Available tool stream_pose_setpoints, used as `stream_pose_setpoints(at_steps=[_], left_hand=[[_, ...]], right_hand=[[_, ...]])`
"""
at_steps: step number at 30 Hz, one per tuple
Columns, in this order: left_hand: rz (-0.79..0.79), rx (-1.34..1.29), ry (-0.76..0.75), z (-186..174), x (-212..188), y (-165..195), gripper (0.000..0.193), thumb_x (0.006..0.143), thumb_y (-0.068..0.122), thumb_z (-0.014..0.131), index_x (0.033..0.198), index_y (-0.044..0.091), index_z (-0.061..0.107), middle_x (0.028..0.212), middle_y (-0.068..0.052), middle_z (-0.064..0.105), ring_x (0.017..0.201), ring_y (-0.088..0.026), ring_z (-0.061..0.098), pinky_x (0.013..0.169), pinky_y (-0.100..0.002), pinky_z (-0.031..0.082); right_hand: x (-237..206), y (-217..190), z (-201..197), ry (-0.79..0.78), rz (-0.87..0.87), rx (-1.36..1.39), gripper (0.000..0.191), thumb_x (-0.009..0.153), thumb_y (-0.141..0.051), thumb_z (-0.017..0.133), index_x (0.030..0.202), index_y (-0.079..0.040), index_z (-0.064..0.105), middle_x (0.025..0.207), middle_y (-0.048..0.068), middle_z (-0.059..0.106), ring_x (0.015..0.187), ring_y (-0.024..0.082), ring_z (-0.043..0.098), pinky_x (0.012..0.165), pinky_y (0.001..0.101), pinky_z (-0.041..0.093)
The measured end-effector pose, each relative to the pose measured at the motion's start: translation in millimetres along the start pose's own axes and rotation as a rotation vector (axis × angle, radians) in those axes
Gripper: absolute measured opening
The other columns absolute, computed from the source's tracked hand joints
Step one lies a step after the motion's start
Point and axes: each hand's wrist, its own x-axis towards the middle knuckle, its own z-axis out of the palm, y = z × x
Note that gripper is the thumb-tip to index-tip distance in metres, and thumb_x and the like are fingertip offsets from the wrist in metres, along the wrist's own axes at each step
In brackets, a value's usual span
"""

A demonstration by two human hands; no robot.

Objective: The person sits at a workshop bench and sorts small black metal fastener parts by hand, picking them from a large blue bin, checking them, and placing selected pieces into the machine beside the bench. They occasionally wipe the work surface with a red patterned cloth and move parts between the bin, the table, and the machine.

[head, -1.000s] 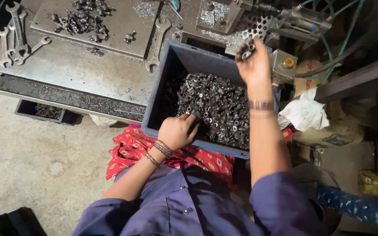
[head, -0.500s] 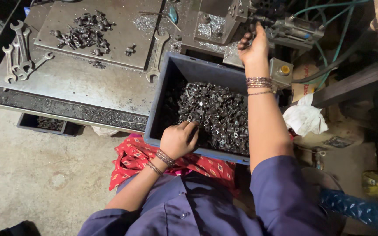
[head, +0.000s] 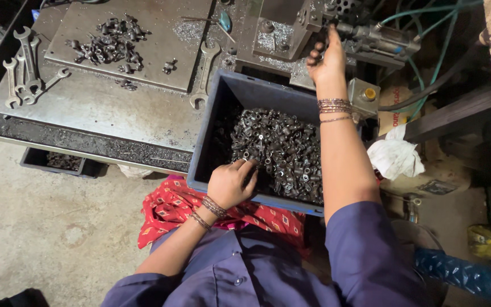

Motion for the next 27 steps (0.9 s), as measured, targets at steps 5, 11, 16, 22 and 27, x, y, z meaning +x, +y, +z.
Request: stream_pose_setpoints(at_steps=[5,11,16,22,27], left_hand=[[-0.005,0.0,-0.007,1,0,-1,0.024,0.089,0.024,0.07,0.108,0.009,0.069,0.085,-0.012,0.07,0.067,-0.031,0.068,0.061,-0.043,0.055],[-0.017,-0.015,-0.011,2,0,-4,0.024,0.09,0.025,0.068,0.109,0.01,0.068,0.086,-0.011,0.069,0.068,-0.032,0.068,0.062,-0.044,0.055],[-0.009,-0.01,-0.024,3,-2,-4,0.024,0.09,0.026,0.068,0.108,0.011,0.068,0.085,-0.011,0.068,0.067,-0.033,0.067,0.062,-0.045,0.054],[0.009,-0.041,-0.036,3,-2,-4,0.022,0.089,0.025,0.069,0.106,0.011,0.068,0.084,-0.011,0.067,0.068,-0.032,0.067,0.062,-0.045,0.054],[0.031,-0.045,-0.023,-1,-2,-2,0.021,0.089,0.023,0.069,0.107,0.011,0.069,0.084,-0.011,0.068,0.067,-0.031,0.067,0.061,-0.044,0.054]], right_hand=[[16,-3,-2,0.123,-0.198,-0.207,0.035,0.095,-0.042,0.073,0.088,-0.013,0.056,0.065,-0.003,0.049,0.05,0.011,0.045,0.042,0.0281,0.032],[18,1,-13,0.248,-0.497,-0.327,0.037,0.097,-0.044,0.067,0.08,-0.012,0.06,0.058,-0.006,0.048,0.043,0.008,0.044,0.035,0.0264,0.031],[-48,-1,-67,-0.131,-0.499,-0.678,0.036,0.103,-0.037,0.073,0.083,-0.011,0.057,0.063,-0.006,0.05,0.047,0.006,0.039,0.039,0.0247,0.025],[-49,7,-97,-0.177,-0.386,-0.694,0.022,0.103,-0.021,0.061,0.12,-0.008,0.065,0.094,-0.002,0.064,0.077,0.006,0.059,0.065,0.0207,0.051],[-8,6,-75,-0.246,-0.499,-0.318,0.035,0.093,0.004,0.062,0.126,-0.006,0.056,0.101,0.004,0.069,0.091,0.016,0.07,0.084,0.0313,0.065]])
